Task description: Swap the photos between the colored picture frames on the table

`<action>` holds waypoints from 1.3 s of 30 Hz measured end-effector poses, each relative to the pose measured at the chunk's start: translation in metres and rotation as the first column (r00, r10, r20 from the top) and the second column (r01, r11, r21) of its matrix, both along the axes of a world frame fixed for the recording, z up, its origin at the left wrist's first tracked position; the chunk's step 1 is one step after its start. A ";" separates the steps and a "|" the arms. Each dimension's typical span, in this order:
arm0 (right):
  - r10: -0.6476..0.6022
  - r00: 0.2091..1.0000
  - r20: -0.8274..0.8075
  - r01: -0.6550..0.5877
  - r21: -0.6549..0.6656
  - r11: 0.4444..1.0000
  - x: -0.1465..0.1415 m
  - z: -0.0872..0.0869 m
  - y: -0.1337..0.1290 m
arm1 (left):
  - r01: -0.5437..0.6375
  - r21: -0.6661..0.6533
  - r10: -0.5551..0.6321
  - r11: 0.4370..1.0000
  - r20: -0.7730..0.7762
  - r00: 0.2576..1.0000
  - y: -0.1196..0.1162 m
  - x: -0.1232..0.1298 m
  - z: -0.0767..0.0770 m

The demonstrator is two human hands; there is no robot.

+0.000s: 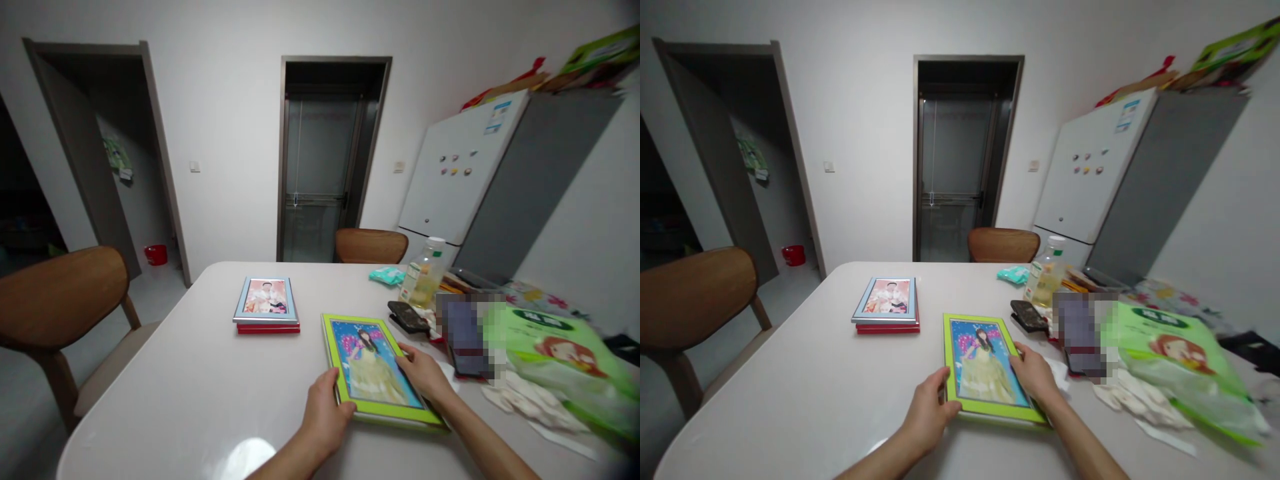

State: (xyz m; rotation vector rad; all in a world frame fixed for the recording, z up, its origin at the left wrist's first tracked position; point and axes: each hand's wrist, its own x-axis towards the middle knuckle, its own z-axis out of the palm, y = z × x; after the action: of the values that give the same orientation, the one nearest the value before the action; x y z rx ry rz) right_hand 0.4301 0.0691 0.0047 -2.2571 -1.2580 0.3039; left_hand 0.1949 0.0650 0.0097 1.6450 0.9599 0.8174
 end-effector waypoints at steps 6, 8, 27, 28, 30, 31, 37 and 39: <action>-0.006 0.985 0.171 0.009 -0.017 1.000 0.008 -0.002 0.004 | -0.032 0.059 0.036 0.998 -0.068 0.997 0.010 -0.006 -0.002; 0.010 0.971 0.238 -0.014 0.012 1.000 -0.002 0.001 0.008 | -0.067 0.041 0.070 0.997 -0.065 0.995 0.016 -0.021 -0.005; 0.570 0.643 0.512 -0.692 0.068 0.719 -0.233 0.037 0.086 | -0.309 -0.505 0.544 0.806 0.428 0.721 0.057 -0.129 0.001; 0.586 0.635 0.503 -0.705 0.068 0.706 -0.237 0.035 0.073 | -0.288 -0.516 0.546 0.807 0.464 0.698 0.055 -0.126 0.003; 0.628 0.637 0.446 -0.735 0.107 0.670 -0.243 0.031 0.047 | -0.275 -0.514 0.554 0.812 0.533 0.639 0.050 -0.120 0.007; 0.656 0.646 0.391 -0.748 0.149 0.647 -0.244 0.030 0.036 | -0.282 -0.501 0.557 0.818 0.568 0.606 0.046 -0.118 0.009; 0.671 0.639 -0.377 -0.430 0.548 0.717 -0.237 0.051 0.002 | -0.463 -0.132 0.461 0.876 0.505 0.729 0.005 -0.124 0.032; 0.615 0.473 -0.631 -0.230 0.585 0.777 -0.231 0.063 -0.002 | -0.446 0.113 0.381 0.888 0.362 0.851 -0.011 -0.132 0.037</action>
State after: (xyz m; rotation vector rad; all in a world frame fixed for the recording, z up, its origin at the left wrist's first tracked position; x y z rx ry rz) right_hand 0.1989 0.0672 0.0682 -1.0936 -1.1801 1.0133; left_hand 0.0626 0.0543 0.0463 1.4073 1.0327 1.4762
